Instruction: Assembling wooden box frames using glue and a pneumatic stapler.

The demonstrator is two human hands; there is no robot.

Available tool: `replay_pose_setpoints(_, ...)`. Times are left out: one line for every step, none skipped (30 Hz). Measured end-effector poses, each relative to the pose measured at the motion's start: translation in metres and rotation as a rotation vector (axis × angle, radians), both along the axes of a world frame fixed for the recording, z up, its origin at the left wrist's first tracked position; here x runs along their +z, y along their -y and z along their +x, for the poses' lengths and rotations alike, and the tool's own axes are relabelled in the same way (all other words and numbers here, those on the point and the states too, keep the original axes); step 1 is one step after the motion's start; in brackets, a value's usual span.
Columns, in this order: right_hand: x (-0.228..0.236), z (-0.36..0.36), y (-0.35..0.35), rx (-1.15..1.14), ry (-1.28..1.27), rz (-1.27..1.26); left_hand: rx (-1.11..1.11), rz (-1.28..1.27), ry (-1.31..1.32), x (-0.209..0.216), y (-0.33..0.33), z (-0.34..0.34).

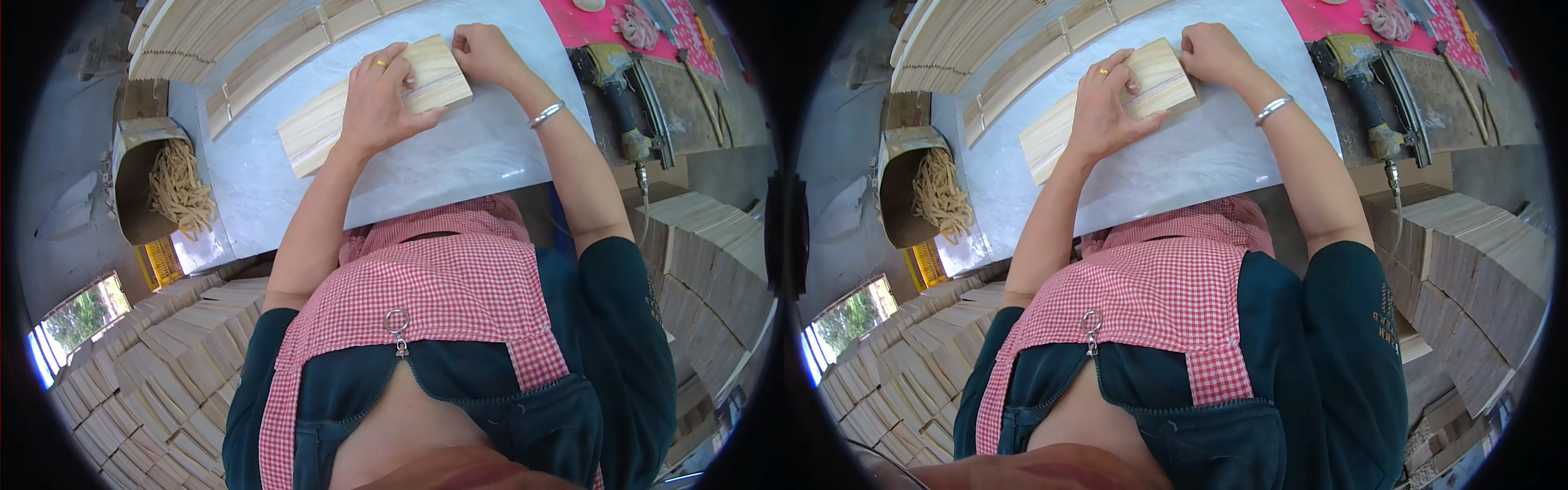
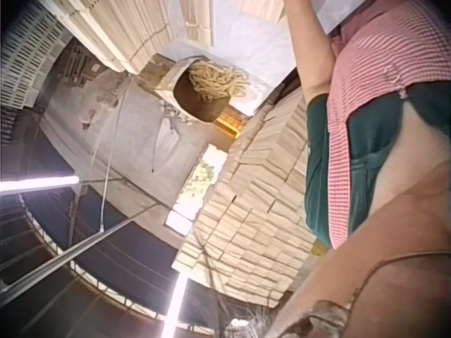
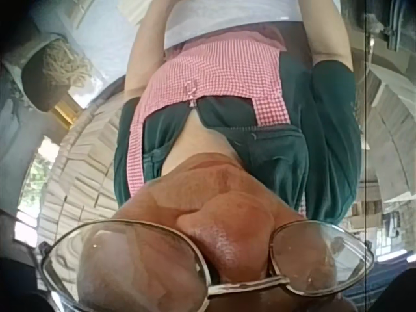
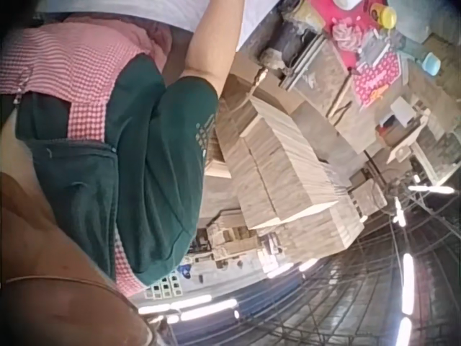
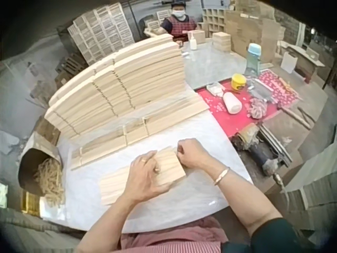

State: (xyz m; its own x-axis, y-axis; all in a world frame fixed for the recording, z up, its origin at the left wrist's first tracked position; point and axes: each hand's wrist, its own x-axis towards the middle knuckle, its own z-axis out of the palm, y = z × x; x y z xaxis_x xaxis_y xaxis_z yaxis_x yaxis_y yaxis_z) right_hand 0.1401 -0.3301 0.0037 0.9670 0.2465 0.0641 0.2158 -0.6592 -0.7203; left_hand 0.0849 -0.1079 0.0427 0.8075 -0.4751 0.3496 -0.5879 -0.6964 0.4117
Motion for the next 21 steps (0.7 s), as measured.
replay_pose_setpoints(0.002, -0.007, 0.004, 0.015, -0.011, 0.033, -0.006, -0.003, 0.001, -0.001, 0.0, 0.001)
replay_pose_setpoints(0.001, -0.017, 0.011, 0.031, 0.017, -0.002, 0.009, -0.021, -0.005, -0.003, 0.001, -0.002)
replay_pose_setpoints(0.0, -0.028, 0.022, 0.048, 0.048, -0.036, 0.012, -0.014, 0.013, -0.005, 0.0, -0.002)
replay_pose_setpoints(0.006, -0.043, 0.035, 0.005, 0.085, -0.035, 0.02, -0.004, 0.032, -0.005, -0.001, -0.002)
replay_pose_setpoints(0.012, -0.057, 0.051, -0.13, 0.2, -0.048, 0.028, 0.004, 0.05, -0.005, -0.002, -0.002)
replay_pose_setpoints(0.018, -0.071, 0.071, -0.266, 0.316, -0.064, 0.033, 0.009, 0.066, -0.006, -0.001, -0.002)
replay_pose_setpoints(0.024, -0.083, 0.09, -0.356, 0.346, -0.134, 0.059, -0.006, 0.063, -0.008, -0.004, -0.003)
replay_pose_setpoints(0.03, -0.094, 0.112, -0.453, 0.376, -0.208, 0.053, 0.0, 0.075, -0.009, -0.006, -0.004)
replay_pose_setpoints(0.028, -0.105, 0.137, -0.481, 0.432, -0.44, 0.036, 0.003, 0.087, -0.009, -0.006, -0.002)
replay_pose_setpoints(0.022, -0.115, 0.156, -0.515, 0.434, -0.52, 0.023, 0.007, 0.1, -0.009, -0.006, 0.0)
replay_pose_setpoints(0.015, -0.123, 0.167, -0.549, 0.435, -0.598, 0.009, 0.014, 0.112, -0.01, -0.006, 0.001)
replay_pose_setpoints(0.01, -0.125, 0.172, -0.532, 0.443, -0.614, 0.023, -0.005, 0.11, -0.01, -0.006, 0.001)
replay_pose_setpoints(0.005, -0.126, 0.175, -0.556, 0.337, -0.631, 0.017, 0.005, 0.116, -0.01, -0.007, 0.002)
replay_pose_setpoints(0.004, -0.127, 0.179, -0.578, 0.232, -0.654, 0.012, 0.01, 0.119, -0.009, -0.006, 0.002)
replay_pose_setpoints(0.005, -0.127, 0.182, -0.6, 0.129, -0.678, 0.008, 0.015, 0.124, -0.008, -0.006, 0.002)
replay_pose_setpoints(0.008, -0.125, 0.187, -0.624, 0.027, -0.702, 0.006, 0.019, 0.129, -0.008, -0.006, 0.002)
replay_pose_setpoints(0.014, -0.12, 0.192, -0.605, 0.04, -0.726, 0.003, 0.023, 0.133, -0.007, -0.005, 0.002)
replay_pose_setpoints(0.019, -0.112, 0.197, -0.59, 0.008, -0.719, -0.002, 0.027, 0.138, -0.006, -0.004, 0.002)
replay_pose_setpoints(0.024, -0.104, 0.199, -0.579, -0.027, -0.709, -0.01, 0.034, 0.143, -0.004, -0.004, 0.004)
replay_pose_setpoints(0.03, -0.098, 0.2, -0.57, -0.063, -0.699, -0.021, 0.04, 0.147, -0.003, -0.003, 0.005)
replay_pose_setpoints(0.037, -0.095, 0.203, -0.566, -0.101, -0.692, -0.035, 0.045, 0.152, -0.002, -0.001, 0.005)
